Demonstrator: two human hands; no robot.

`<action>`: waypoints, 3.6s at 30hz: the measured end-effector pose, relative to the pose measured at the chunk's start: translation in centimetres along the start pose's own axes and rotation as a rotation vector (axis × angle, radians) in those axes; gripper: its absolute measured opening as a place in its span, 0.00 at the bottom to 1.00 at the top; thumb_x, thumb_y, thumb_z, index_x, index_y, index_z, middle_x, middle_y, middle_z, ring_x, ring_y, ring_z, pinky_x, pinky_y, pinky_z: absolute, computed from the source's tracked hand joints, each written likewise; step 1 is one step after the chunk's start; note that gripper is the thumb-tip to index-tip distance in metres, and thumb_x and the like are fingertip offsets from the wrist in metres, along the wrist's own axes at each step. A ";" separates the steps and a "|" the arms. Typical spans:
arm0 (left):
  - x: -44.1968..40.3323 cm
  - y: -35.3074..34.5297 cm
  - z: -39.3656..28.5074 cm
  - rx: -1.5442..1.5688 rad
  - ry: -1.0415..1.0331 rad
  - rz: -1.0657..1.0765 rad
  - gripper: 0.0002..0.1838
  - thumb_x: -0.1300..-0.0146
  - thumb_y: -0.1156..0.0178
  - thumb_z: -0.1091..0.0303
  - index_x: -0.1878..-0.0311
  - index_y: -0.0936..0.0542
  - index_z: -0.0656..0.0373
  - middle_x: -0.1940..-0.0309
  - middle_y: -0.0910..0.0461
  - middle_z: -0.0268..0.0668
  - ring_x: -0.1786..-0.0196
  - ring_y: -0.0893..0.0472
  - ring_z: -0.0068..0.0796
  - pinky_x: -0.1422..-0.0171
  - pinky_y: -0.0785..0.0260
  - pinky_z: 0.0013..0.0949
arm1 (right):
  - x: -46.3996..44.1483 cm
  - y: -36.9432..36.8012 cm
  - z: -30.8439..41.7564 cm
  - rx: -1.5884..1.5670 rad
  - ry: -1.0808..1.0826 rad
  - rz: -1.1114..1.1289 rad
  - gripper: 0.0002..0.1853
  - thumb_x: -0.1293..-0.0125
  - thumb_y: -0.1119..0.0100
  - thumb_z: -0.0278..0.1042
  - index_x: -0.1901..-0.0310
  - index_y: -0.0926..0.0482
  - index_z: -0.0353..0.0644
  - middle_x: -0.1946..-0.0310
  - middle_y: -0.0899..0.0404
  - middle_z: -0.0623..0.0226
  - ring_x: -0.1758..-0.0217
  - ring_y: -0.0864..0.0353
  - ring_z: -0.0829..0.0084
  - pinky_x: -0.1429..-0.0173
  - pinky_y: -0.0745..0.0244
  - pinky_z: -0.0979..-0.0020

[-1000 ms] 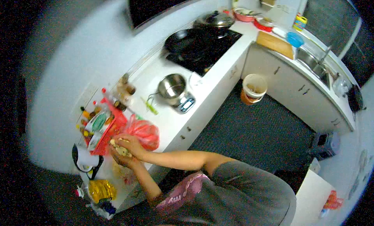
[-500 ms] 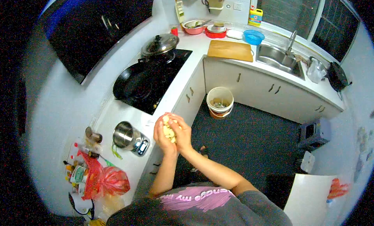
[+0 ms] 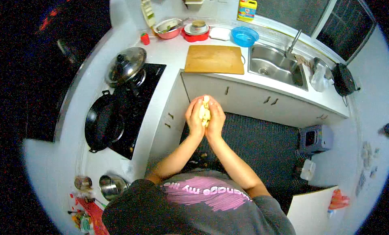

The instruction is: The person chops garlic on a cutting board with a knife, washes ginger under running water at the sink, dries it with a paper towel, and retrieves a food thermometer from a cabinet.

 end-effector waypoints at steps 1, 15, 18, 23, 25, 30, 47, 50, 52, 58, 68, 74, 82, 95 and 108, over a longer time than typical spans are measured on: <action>-1.8 -1.5 1.1 0.007 0.026 0.039 0.11 0.35 0.47 0.67 0.57 0.22 0.64 0.60 0.21 0.35 0.57 0.24 0.23 0.51 0.31 0.25 | -2.3 0.5 0.3 -0.005 0.011 -0.042 0.14 0.33 0.49 0.35 0.52 0.23 0.34 0.56 0.22 0.65 0.55 0.24 0.76 0.49 0.29 0.75; -28.2 -11.5 25.3 -0.055 0.188 -0.227 0.11 0.38 0.42 0.65 0.61 0.20 0.64 0.67 0.21 0.32 0.64 0.24 0.20 0.60 0.31 0.24 | -38.9 9.7 -6.9 -0.065 -0.258 -0.122 0.14 0.35 0.46 0.36 0.54 0.23 0.35 0.60 0.22 0.67 0.58 0.24 0.76 0.54 0.27 0.75; -33.7 -12.3 30.2 -0.130 0.151 -0.285 0.13 0.39 0.41 0.62 0.61 0.20 0.63 0.68 0.21 0.31 0.66 0.25 0.21 0.61 0.32 0.26 | -46.5 11.7 -9.8 0.020 -0.357 -0.132 0.14 0.36 0.45 0.36 0.55 0.22 0.34 0.58 0.22 0.66 0.58 0.24 0.75 0.52 0.28 0.74; -40.4 -14.2 33.2 -0.114 0.317 -0.494 0.14 0.35 0.45 0.61 0.60 0.22 0.64 0.66 0.23 0.32 0.64 0.25 0.22 0.61 0.32 0.26 | -55.8 13.8 -14.7 0.282 -0.349 -0.007 0.16 0.37 0.42 0.39 0.54 0.22 0.35 0.61 0.21 0.68 0.60 0.25 0.77 0.55 0.29 0.76; -42.0 -12.1 36.2 -0.137 0.158 -0.446 0.14 0.35 0.46 0.61 0.60 0.21 0.64 0.66 0.23 0.33 0.63 0.25 0.23 0.60 0.32 0.26 | -57.5 13.8 -16.2 0.322 -0.392 0.065 0.16 0.37 0.41 0.39 0.52 0.22 0.38 0.59 0.21 0.69 0.58 0.25 0.76 0.54 0.30 0.75; -43.3 -9.3 40.1 -0.522 -0.030 -0.444 0.15 0.33 0.50 0.62 0.54 0.23 0.64 0.55 0.24 0.41 0.56 0.24 0.33 0.52 0.31 0.31 | -58.6 12.8 -16.6 0.454 -0.331 0.181 0.15 0.37 0.41 0.39 0.53 0.21 0.40 0.56 0.22 0.68 0.55 0.26 0.75 0.51 0.30 0.75; -43.3 -9.9 38.3 -1.168 -0.357 -0.347 0.09 0.39 0.45 0.71 0.59 0.21 0.64 0.53 0.26 0.43 0.48 0.28 0.44 0.43 0.36 0.40 | -61.7 14.9 -15.7 0.956 0.522 0.700 0.17 0.40 0.47 0.31 0.49 0.28 0.38 0.45 0.33 0.48 0.42 0.34 0.46 0.39 0.36 0.54; -43.2 -10.2 36.6 -1.212 -0.348 -0.302 0.09 0.39 0.44 0.72 0.58 0.21 0.64 0.51 0.25 0.43 0.46 0.29 0.44 0.42 0.36 0.40 | -61.5 14.3 -15.7 1.003 0.649 0.667 0.19 0.43 0.44 0.31 0.50 0.27 0.36 0.47 0.31 0.50 0.43 0.32 0.49 0.40 0.36 0.55; -43.6 -9.5 36.2 -1.246 -0.347 -0.282 0.08 0.40 0.44 0.73 0.58 0.21 0.63 0.51 0.24 0.44 0.45 0.28 0.45 0.41 0.36 0.40 | -61.2 14.1 -15.7 1.038 0.667 0.651 0.19 0.44 0.44 0.31 0.50 0.26 0.35 0.48 0.29 0.50 0.43 0.32 0.50 0.40 0.36 0.56; -44.2 -6.8 36.2 -0.948 -0.170 -0.305 0.10 0.42 0.46 0.80 0.57 0.21 0.64 0.52 0.22 0.44 0.49 0.25 0.45 0.43 0.33 0.35 | -61.0 13.7 -12.9 1.205 0.471 0.733 0.20 0.41 0.48 0.31 0.45 0.27 0.38 0.43 0.31 0.51 0.39 0.34 0.51 0.37 0.39 0.56; -38.9 -5.8 32.8 -1.150 -0.225 -0.312 0.18 0.45 0.49 0.82 0.51 0.22 0.60 0.44 0.28 0.47 0.41 0.30 0.47 0.37 0.37 0.38 | -61.7 17.5 -14.9 1.067 0.372 0.855 0.27 0.40 0.46 0.35 0.39 0.35 0.37 0.35 0.40 0.49 0.32 0.44 0.47 0.30 0.50 0.52; -35.1 -6.8 34.1 -1.576 -0.073 -0.149 0.39 0.43 0.43 0.64 0.30 0.48 0.58 0.31 0.54 0.60 0.30 0.51 0.62 0.28 0.52 0.47 | -57.3 18.1 -10.2 1.305 0.469 0.983 0.39 0.42 0.43 0.45 0.33 0.46 0.34 0.32 0.53 0.39 0.28 0.54 0.43 0.30 0.51 0.50; -33.6 -5.9 36.0 -1.771 0.122 -0.002 0.44 0.35 0.52 0.48 0.30 0.60 0.69 0.29 0.64 0.61 0.27 0.62 0.59 0.25 0.66 0.50 | -57.0 18.1 -12.0 1.619 0.625 0.965 0.46 0.43 0.43 0.59 0.33 0.47 0.34 0.31 0.56 0.41 0.27 0.58 0.45 0.28 0.58 0.48; -34.6 -7.1 35.3 -1.790 0.536 0.097 0.46 0.36 0.55 0.43 0.29 0.62 0.65 0.28 0.74 0.54 0.26 0.73 0.51 0.25 0.76 0.47 | -57.5 15.9 -11.4 1.759 0.657 0.969 0.44 0.40 0.52 0.65 0.33 0.46 0.36 0.30 0.56 0.45 0.26 0.60 0.51 0.26 0.58 0.54; -35.5 -4.1 40.2 -1.878 0.499 0.054 0.48 0.39 0.50 0.44 0.28 0.61 0.63 0.28 0.73 0.56 0.26 0.74 0.53 0.26 0.77 0.48 | -56.1 14.8 -9.9 1.931 0.748 0.971 0.45 0.40 0.53 0.68 0.33 0.46 0.38 0.31 0.52 0.44 0.27 0.52 0.52 0.28 0.53 0.54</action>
Point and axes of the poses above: each hand's wrist, its own x-axis away from the middle knuckle, its own y-axis out of the back of the hand, z = x × y, the point moved 1 cm from there along -x, towards the middle knuckle
